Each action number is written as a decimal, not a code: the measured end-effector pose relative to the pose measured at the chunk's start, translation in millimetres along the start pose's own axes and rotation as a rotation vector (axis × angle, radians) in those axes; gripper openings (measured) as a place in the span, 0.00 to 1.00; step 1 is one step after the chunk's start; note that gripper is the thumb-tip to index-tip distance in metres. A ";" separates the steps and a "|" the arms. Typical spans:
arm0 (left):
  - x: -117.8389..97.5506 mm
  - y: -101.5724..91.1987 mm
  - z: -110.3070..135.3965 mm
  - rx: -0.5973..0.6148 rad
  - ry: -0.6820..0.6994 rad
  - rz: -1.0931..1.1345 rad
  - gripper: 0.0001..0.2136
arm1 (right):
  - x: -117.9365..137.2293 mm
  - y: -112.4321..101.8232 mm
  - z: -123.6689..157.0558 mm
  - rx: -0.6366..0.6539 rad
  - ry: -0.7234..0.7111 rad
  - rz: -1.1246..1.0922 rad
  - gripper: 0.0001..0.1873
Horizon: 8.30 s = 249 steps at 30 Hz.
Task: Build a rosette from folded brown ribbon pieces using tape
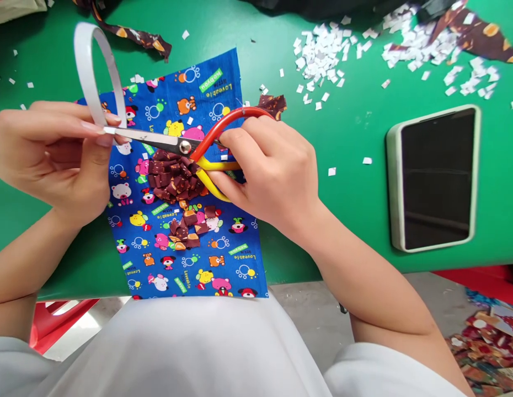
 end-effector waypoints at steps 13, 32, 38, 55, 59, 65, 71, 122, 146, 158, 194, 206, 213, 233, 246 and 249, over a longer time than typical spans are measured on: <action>37.6 6.9 -0.7 0.405 0.027 -0.479 0.09 | -13.6 -9.1 2.1 -0.169 0.030 0.094 0.07; 19.5 2.2 0.5 0.065 -0.205 0.000 0.03 | -25.1 -10.7 2.6 -0.270 0.013 0.253 0.13; 18.8 9.0 6.3 -0.004 -0.346 0.136 0.05 | -34.9 -22.3 5.7 -0.339 0.035 0.127 0.13; 26.3 15.0 8.6 0.026 -0.392 0.199 0.04 | -27.3 -9.4 0.5 -0.074 0.190 0.003 0.16; 25.9 14.8 7.3 0.022 -0.376 0.204 0.04 | -50.0 -21.7 -4.6 -0.153 0.270 -0.014 0.10; 25.0 15.3 5.4 -0.009 -0.338 0.265 0.03 | -84.5 -12.3 -2.8 -0.008 0.486 0.003 0.06; 24.4 14.6 4.4 -0.006 -0.340 0.303 0.04 | -92.4 -3.7 -3.0 0.052 0.505 -0.136 0.08; -48.2 54.6 30.4 0.439 -0.332 0.240 0.07 | 47.2 -10.6 3.9 -0.029 -0.198 -0.833 0.05; -15.6 51.6 44.4 0.236 -0.898 0.638 0.10 | 36.6 -10.3 5.8 -0.127 0.001 -0.734 0.07; -15.3 50.1 45.6 0.237 -0.854 0.552 0.10 | 38.1 -12.8 8.6 -0.219 -0.055 -0.715 0.08; -41.0 51.5 30.2 0.394 -0.428 0.208 0.05 | 44.9 -8.9 8.8 -0.073 -0.126 -0.746 0.05; -43.1 56.9 30.6 0.448 -0.416 0.267 0.05 | 57.1 -6.1 10.5 -0.089 -0.265 -0.558 0.09; -35.2 58.3 32.2 0.502 -0.561 0.310 0.06 | 67.6 -10.7 19.0 -0.181 -0.447 -0.276 0.09; -35.8 60.0 30.4 0.488 -0.598 0.298 0.07 | 78.9 -14.1 23.9 -0.169 -0.569 -0.120 0.12; -36.8 59.6 32.2 0.482 -0.567 0.295 0.07 | 74.2 -9.2 22.1 -0.145 -0.464 -0.211 0.10; -36.9 59.1 31.2 0.473 -0.555 0.310 0.07 | 67.5 -9.0 19.5 -0.157 -0.380 -0.294 0.08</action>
Point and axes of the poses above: each hand's wrist, its own z-axis away from the middle knuckle, its own y-axis out of the palm, x = y × z, the point moved 8 cm from there along -z, towards the middle knuckle, and after that the axes turned 7 degrees about -y, right-handed, at the moved point
